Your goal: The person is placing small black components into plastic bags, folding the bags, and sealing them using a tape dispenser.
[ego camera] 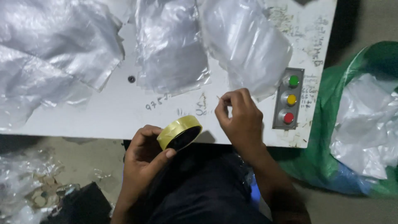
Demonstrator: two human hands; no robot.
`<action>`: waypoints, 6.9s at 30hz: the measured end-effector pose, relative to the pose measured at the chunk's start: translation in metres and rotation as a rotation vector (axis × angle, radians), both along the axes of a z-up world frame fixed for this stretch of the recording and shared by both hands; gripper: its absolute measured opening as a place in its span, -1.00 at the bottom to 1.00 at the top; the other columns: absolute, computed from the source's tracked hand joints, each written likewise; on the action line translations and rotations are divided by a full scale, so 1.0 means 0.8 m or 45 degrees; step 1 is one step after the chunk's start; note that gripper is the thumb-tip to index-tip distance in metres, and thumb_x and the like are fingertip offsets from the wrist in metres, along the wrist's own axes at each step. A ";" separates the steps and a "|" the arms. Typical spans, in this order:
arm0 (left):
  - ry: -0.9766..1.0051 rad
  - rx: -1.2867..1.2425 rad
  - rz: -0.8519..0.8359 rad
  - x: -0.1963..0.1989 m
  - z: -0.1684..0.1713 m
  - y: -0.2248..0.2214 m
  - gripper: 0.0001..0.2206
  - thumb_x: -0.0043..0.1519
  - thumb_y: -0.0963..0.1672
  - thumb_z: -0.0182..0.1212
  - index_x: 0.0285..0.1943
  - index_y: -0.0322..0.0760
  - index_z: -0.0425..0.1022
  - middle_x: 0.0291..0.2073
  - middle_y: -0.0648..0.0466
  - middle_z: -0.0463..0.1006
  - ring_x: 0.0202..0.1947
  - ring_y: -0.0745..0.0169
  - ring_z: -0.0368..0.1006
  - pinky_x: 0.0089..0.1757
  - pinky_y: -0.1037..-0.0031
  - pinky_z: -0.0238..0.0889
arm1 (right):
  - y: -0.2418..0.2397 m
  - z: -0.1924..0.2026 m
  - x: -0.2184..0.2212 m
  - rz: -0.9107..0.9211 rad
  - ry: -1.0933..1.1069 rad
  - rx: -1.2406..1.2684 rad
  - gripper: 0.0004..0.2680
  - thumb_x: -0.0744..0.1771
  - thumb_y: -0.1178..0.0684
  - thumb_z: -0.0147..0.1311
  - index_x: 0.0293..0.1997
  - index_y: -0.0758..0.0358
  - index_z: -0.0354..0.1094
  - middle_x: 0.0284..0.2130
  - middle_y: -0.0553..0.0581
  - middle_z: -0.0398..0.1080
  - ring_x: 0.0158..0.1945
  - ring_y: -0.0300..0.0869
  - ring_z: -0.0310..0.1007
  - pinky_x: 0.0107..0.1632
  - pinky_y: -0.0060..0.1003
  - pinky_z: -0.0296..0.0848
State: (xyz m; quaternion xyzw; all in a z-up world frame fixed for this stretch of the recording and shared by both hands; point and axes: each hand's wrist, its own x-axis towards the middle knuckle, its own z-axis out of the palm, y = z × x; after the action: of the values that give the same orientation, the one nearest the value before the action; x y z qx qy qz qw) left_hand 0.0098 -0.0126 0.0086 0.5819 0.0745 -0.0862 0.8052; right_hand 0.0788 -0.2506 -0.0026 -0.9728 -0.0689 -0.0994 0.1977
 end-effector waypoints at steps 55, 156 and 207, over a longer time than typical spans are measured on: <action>-0.713 0.270 0.186 0.442 0.054 -0.300 -0.80 0.25 -0.18 0.38 0.03 -0.31 0.59 -0.16 -0.08 0.64 -0.05 -0.14 0.61 -0.01 0.15 0.44 | -0.211 0.125 0.400 0.117 0.173 0.822 -0.93 0.40 0.22 0.19 -0.08 0.40 0.53 -0.50 0.18 0.42 -0.55 -0.38 0.19 -0.52 -0.45 0.18; -0.878 0.879 0.214 0.421 0.035 -0.335 -0.88 0.22 -0.24 0.22 -0.18 -0.13 0.47 -0.21 0.12 0.42 -0.16 -0.21 0.50 -0.23 0.12 0.43 | -0.227 0.077 0.335 -0.215 0.204 1.239 -0.71 0.44 -0.14 0.08 -0.23 0.35 0.49 -0.45 0.21 0.47 -0.41 -0.20 0.52 -0.42 -0.36 0.57; -0.754 0.531 -0.607 0.130 0.052 -0.240 -0.66 0.26 -0.08 0.27 0.17 -0.29 0.46 -0.11 -0.03 0.59 -0.26 0.23 0.56 -0.30 0.53 0.41 | -0.220 0.066 -0.040 -0.241 0.366 1.396 -0.91 0.36 0.13 0.09 -0.14 0.31 0.32 -0.20 0.25 0.45 -0.18 -0.09 0.55 -0.22 -0.36 0.62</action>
State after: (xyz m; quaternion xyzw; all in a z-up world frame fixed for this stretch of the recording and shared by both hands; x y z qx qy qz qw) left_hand 0.1136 -0.2050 0.0499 0.7327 -0.2804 -0.0820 0.6147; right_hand 0.0465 -0.4266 0.0503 -0.7338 0.1075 -0.0045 0.6708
